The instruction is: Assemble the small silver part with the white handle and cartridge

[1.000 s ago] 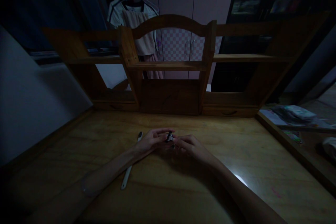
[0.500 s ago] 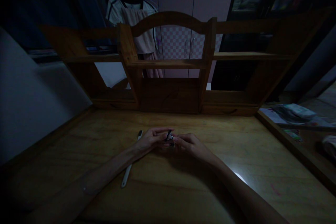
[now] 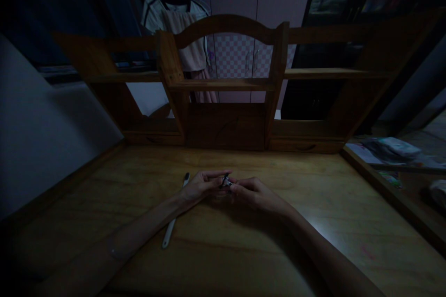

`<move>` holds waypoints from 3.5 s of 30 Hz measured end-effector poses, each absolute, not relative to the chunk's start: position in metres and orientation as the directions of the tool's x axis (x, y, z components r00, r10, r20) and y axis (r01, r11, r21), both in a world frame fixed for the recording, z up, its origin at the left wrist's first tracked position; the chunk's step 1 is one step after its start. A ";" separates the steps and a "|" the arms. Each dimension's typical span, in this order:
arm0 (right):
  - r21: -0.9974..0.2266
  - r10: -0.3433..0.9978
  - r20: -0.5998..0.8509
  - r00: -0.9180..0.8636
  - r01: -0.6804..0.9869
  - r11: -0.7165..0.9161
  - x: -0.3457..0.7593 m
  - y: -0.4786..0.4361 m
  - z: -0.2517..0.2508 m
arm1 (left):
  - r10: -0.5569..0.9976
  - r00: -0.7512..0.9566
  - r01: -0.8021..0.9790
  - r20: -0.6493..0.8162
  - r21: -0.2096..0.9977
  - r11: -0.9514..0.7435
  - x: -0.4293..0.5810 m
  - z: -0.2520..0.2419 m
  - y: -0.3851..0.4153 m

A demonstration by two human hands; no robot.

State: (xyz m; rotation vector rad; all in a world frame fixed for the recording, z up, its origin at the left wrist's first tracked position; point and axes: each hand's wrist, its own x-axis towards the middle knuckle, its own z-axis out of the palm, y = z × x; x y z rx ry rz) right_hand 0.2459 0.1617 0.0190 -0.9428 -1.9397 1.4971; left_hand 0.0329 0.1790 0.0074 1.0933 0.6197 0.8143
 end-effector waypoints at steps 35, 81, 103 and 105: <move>-0.911 0.788 0.133 -0.602 0.239 0.337 0.239 0.157 0.026 | 0.860 0.506 -0.317 0.063 0.941 0.118 0.038 0.013 0.174; -0.959 0.710 -0.102 -0.697 0.259 0.117 0.251 0.164 0.023 | 0.824 0.567 -0.253 -0.016 0.948 0.193 0.038 0.010 0.172; -0.960 0.787 -0.064 -0.613 0.255 0.120 0.246 0.159 0.025 | 0.890 0.454 -0.190 0.051 0.981 0.041 0.039 0.014 0.175; -0.955 0.788 -0.076 -0.611 0.271 0.118 0.247 0.160 0.024 | 0.905 0.424 -0.156 0.043 0.987 0.026 0.038 0.014 0.177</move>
